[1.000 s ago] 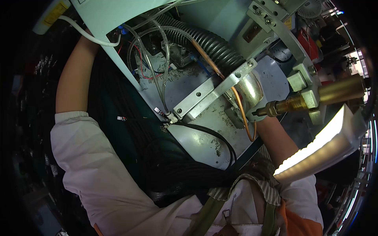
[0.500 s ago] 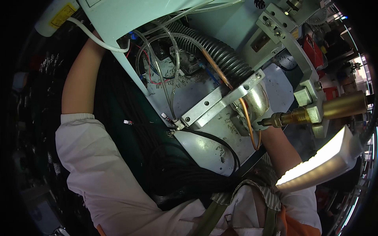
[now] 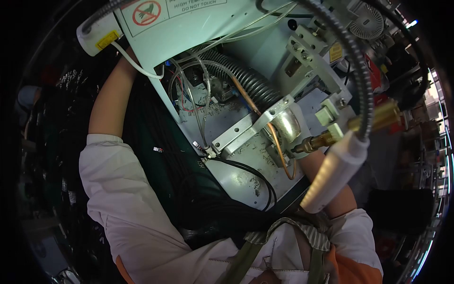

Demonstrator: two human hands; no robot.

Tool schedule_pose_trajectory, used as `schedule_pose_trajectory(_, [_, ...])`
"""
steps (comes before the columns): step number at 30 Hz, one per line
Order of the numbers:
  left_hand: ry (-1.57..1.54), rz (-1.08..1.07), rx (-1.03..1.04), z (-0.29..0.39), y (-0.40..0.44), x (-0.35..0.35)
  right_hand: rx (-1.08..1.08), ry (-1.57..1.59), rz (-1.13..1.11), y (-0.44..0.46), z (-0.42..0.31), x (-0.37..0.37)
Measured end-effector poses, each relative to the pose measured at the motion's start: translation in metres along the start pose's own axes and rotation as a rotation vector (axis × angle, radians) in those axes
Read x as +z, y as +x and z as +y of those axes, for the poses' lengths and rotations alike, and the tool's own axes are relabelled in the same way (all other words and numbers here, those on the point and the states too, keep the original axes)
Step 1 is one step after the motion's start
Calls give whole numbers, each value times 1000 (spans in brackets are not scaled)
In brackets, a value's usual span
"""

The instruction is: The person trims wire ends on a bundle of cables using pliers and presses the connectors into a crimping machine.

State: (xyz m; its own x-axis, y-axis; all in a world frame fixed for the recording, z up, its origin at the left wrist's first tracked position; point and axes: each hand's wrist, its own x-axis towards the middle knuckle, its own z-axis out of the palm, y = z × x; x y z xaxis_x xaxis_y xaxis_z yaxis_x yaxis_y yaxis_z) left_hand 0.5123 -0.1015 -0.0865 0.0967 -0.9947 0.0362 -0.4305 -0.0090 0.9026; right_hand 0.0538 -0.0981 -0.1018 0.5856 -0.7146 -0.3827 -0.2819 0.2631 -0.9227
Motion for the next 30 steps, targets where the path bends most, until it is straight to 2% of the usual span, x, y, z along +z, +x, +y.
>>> schedule_pose_trajectory(4, [7, 51, -50, 5, -18, -13, -28, 9, -32, -9, -5, -10])
schedule_pose_trajectory(8, [161, 164, -107, 43, -89, -46, -101, 38, -70, -46, -4, -42])
schedule_pose_trajectory(10, [350, 209, -147, 66, -144, -65, -130, 71, -93, -72, 5, -61])
schedule_pose_trajectory(12, [679, 240, -175, 94, -215, -76, -160, 104, -123, -99, 12, -82])
schedule_pose_trajectory(13, [985, 264, -240, 116, -250, -68, -176, 122, -142, -112, 16, -92])
schedule_pose_trajectory(15, [1071, 467, -275, 185, -326, 10, -200, 157, -185, -130, 24, -106])
schedule_pose_trajectory(16, [930, 557, -225, 209, -353, 53, -210, 177, -212, -137, 26, -112])
schedule_pose_trajectory(18, [729, 734, -260, 250, -374, 168, -237, 217, -261, -151, 31, -119])
schedule_pose_trajectory(19, [557, 694, -213, 257, -373, 220, -253, 236, -290, -157, 32, -119])
schedule_pose_trajectory(20, [513, 653, -65, 252, -367, 268, -274, 248, -322, -163, 36, -118])
schedule_pose_trajectory(21, [371, 588, -83, 258, -354, 309, -296, 266, -347, -169, 36, -116])
schedule_pose_trajectory(22, [432, 578, -56, 250, -339, 339, -312, 283, -367, -175, 35, -113])
schedule_pose_trajectory(24, [623, 669, -243, 248, -301, 376, -347, 281, -400, -187, 40, -120])
schedule_pose_trajectory(26, [815, 699, -271, 228, -279, 384, -332, 289, -394, -210, 41, -136])
schedule_pose_trajectory(27, [734, 667, -427, 235, -269, 387, -275, 277, -397, -220, 46, -150])
schedule_pose_trajectory(30, [792, 693, -468, 211, -259, 375, -203, 249, -345, -249, 66, -187])
